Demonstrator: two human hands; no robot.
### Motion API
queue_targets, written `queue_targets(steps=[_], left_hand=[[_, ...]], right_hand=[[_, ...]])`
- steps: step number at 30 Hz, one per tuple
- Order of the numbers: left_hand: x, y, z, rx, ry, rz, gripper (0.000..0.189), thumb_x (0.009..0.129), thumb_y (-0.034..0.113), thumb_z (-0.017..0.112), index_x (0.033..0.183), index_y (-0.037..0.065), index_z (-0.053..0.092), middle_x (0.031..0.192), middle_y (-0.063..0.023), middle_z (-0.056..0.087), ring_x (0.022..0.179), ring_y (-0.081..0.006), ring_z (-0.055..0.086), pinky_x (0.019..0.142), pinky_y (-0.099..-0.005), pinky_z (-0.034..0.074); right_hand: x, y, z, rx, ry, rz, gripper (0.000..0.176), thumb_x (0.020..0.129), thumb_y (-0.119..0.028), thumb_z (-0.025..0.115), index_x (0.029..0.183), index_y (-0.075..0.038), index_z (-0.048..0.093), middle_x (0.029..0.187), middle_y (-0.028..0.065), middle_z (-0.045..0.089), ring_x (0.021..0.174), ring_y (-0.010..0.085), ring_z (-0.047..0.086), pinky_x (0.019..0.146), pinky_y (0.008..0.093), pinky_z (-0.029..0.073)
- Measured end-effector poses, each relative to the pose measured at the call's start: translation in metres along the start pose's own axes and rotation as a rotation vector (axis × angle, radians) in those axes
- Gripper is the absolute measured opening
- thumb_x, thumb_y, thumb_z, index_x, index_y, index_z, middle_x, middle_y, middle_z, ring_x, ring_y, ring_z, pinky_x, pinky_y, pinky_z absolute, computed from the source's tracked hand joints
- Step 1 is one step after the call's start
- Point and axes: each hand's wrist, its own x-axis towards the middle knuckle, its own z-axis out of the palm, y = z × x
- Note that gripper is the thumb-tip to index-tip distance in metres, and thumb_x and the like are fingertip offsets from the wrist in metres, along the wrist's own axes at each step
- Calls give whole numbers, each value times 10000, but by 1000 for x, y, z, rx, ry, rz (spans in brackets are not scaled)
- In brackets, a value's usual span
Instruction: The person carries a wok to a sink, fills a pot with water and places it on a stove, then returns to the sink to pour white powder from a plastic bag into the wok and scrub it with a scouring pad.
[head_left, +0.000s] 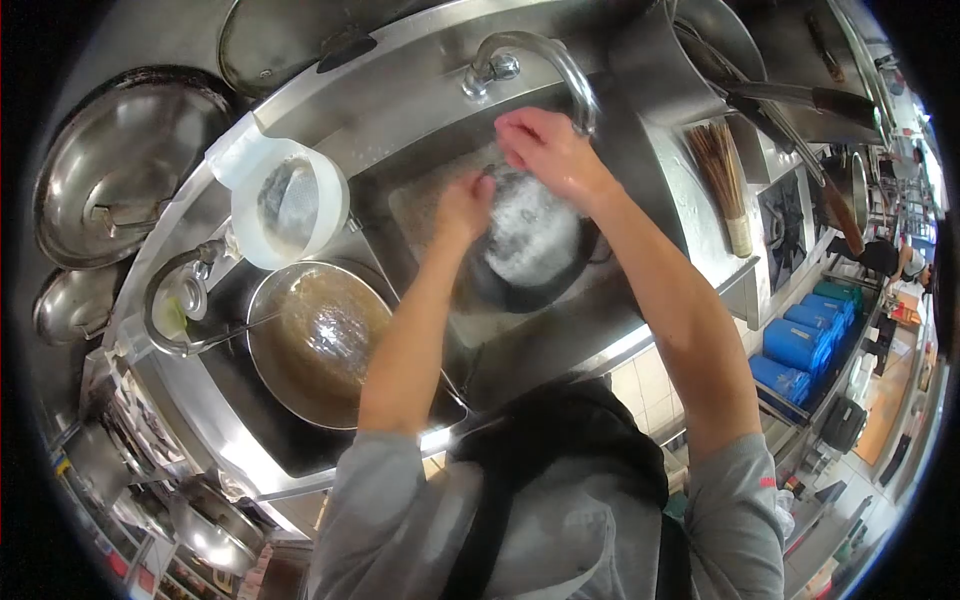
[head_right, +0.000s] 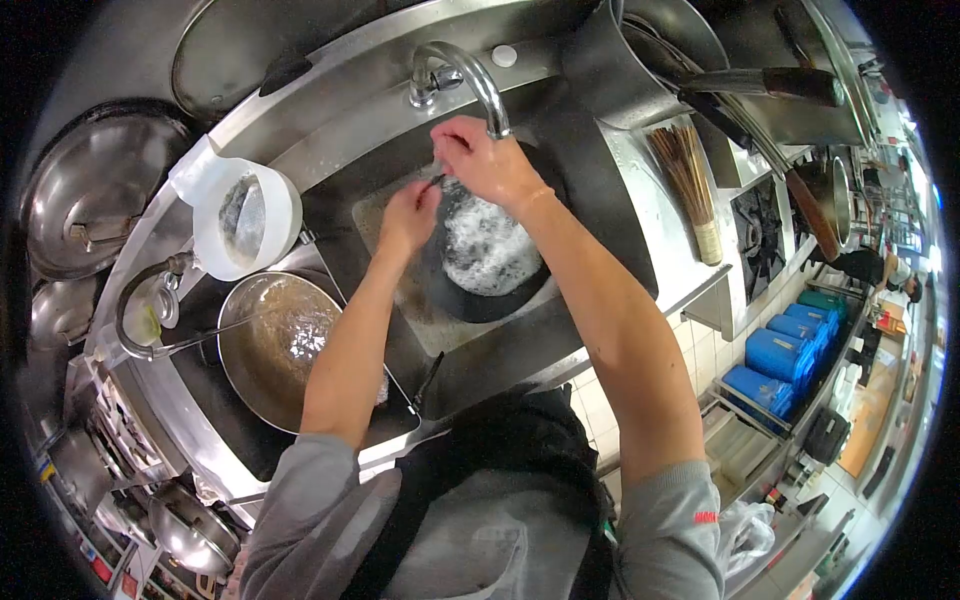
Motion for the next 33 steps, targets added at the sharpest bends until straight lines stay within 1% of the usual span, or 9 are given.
queue_targets(steps=[6,11,14,15,21,24,26,29,33], left_hand=[[31,86,8,57,-296,390,235,881,182,624,1053,29,669,968,-190,719,975,-380,686,815,-451,532],[37,151,-27,48,-577,591,224,814,157,660,1003,48,709,982,-196,716,972,-382,672,818,-445,534],[37,175,-44,253,-691,492,263,766,150,665,1010,63,716,933,-196,712,919,-373,681,805,-438,535],[43,170,-42,298,-620,604,250,775,201,729,957,37,684,752,-130,682,707,-244,662,663,-369,511],[43,158,-42,24,-756,524,256,830,270,702,896,33,632,664,-55,594,657,-127,570,597,-314,454],[19,179,-52,-104,-666,386,237,893,257,676,867,37,591,653,-83,587,627,-175,577,591,-345,450],[10,154,-25,-36,-273,776,259,961,250,642,836,33,576,719,-172,604,644,-360,588,588,-402,461],[-17,145,-3,-205,30,818,164,930,163,686,842,46,613,765,-154,639,683,-363,624,608,-415,485],[-29,156,11,-179,147,779,78,948,131,663,980,60,668,879,-95,684,773,-277,660,704,-387,515]], right_hand=[[-15,-9,-20,-461,137,-380,215,932,-178,611,1102,-58,666,994,164,706,827,338,702,770,397,566],[-39,-19,-63,-495,167,-288,248,929,-175,612,1122,-26,658,1068,190,688,1018,388,644,872,435,526],[-49,-6,-79,-541,145,-271,282,946,-192,616,1154,-4,646,1106,192,682,1046,391,634,898,438,510],[-53,-4,-81,-528,56,-208,284,936,-175,638,1167,-10,640,1110,190,685,1059,390,631,901,441,509],[-63,2,-75,-653,-22,-277,263,872,-171,703,1076,-17,642,1019,189,702,983,396,658,843,455,527],[-75,-5,-69,-584,-55,-249,265,837,-228,720,998,-31,647,927,207,692,882,414,664,751,493,537],[-88,1,-64,-625,-21,-268,232,837,-207,707,991,-43,647,882,207,687,842,418,667,728,497,539],[-108,-1,-61,-570,-34,-256,213,832,-196,696,971,-44,644,860,213,679,802,423,665,709,493,544],[-127,9,-60,-485,48,-256,210,841,-196,690,959,-30,641,822,215,673,778,424,661,689,493,535]])
